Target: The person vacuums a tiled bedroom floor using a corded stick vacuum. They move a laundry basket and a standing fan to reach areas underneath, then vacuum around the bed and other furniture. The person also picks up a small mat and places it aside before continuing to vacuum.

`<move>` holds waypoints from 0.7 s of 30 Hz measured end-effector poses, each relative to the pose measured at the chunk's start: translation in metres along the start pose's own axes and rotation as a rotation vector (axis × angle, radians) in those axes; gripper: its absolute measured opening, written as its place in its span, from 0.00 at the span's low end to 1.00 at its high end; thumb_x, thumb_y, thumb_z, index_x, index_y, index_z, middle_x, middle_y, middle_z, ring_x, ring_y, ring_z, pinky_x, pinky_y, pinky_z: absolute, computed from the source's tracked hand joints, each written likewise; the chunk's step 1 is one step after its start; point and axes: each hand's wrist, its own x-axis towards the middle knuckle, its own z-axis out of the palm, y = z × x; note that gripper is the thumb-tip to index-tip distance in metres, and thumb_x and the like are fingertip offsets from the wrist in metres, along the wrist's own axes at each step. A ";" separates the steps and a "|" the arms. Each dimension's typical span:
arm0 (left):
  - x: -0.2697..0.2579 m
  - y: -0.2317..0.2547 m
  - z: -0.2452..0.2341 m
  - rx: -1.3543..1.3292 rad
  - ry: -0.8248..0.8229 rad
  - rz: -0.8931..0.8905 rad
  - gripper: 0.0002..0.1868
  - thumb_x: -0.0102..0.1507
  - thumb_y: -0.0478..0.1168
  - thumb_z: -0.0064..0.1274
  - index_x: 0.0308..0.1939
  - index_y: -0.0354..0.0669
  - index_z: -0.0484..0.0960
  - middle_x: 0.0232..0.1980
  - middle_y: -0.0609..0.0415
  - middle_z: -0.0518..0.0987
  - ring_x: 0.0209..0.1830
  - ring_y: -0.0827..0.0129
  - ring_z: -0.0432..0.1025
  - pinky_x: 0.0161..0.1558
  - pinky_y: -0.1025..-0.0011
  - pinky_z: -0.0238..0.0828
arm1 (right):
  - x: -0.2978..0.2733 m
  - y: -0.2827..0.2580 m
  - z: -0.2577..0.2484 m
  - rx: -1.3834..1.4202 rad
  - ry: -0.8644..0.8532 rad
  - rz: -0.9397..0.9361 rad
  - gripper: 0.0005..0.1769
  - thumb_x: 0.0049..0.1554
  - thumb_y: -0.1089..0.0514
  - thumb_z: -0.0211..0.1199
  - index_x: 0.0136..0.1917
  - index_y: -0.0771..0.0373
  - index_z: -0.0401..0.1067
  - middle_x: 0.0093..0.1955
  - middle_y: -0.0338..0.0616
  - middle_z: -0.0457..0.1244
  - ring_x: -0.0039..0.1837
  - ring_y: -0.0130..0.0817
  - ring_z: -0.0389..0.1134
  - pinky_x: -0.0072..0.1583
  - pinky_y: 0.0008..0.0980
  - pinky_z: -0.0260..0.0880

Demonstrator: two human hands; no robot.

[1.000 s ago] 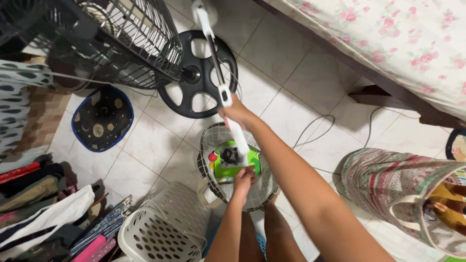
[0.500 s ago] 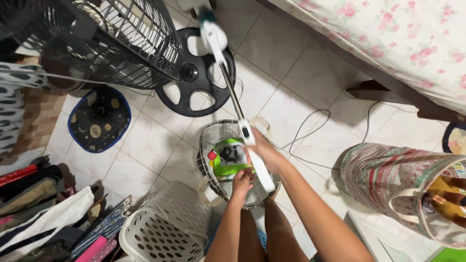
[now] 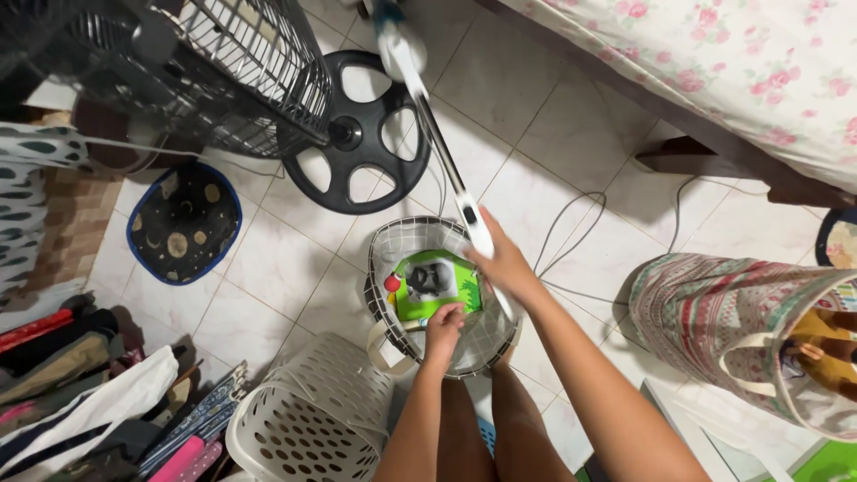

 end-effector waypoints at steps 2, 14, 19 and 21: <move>-0.020 0.015 -0.005 0.034 0.025 0.061 0.12 0.67 0.45 0.55 0.53 0.51 0.85 0.42 0.58 0.80 0.42 0.70 0.70 0.43 0.66 0.64 | 0.036 -0.005 0.006 0.013 0.010 -0.017 0.48 0.55 0.58 0.64 0.82 0.44 0.45 0.51 0.43 0.67 0.30 0.32 0.62 0.31 0.33 0.65; 0.001 -0.034 -0.064 0.262 1.045 -0.172 0.65 0.44 0.51 0.78 0.71 0.43 0.45 0.70 0.35 0.57 0.67 0.33 0.56 0.59 0.30 0.59 | 0.046 -0.017 -0.048 0.040 0.096 -0.109 0.41 0.57 0.50 0.66 0.80 0.47 0.56 0.41 0.40 0.64 0.37 0.26 0.64 0.28 0.28 0.62; 0.033 -0.106 -0.101 0.343 0.534 -0.204 0.23 0.60 0.47 0.54 0.58 0.44 0.76 0.62 0.41 0.76 0.61 0.40 0.71 0.57 0.41 0.68 | -0.068 0.034 -0.073 -0.040 0.148 0.010 0.41 0.58 0.51 0.65 0.81 0.46 0.56 0.33 0.36 0.59 0.29 0.23 0.55 0.29 0.26 0.57; 0.011 -0.077 -0.106 0.620 0.565 -0.078 0.21 0.62 0.50 0.51 0.53 0.42 0.80 0.58 0.39 0.78 0.58 0.40 0.72 0.56 0.46 0.69 | -0.110 0.042 -0.065 -0.022 0.174 0.086 0.41 0.57 0.51 0.64 0.81 0.43 0.56 0.32 0.36 0.57 0.27 0.24 0.54 0.28 0.27 0.56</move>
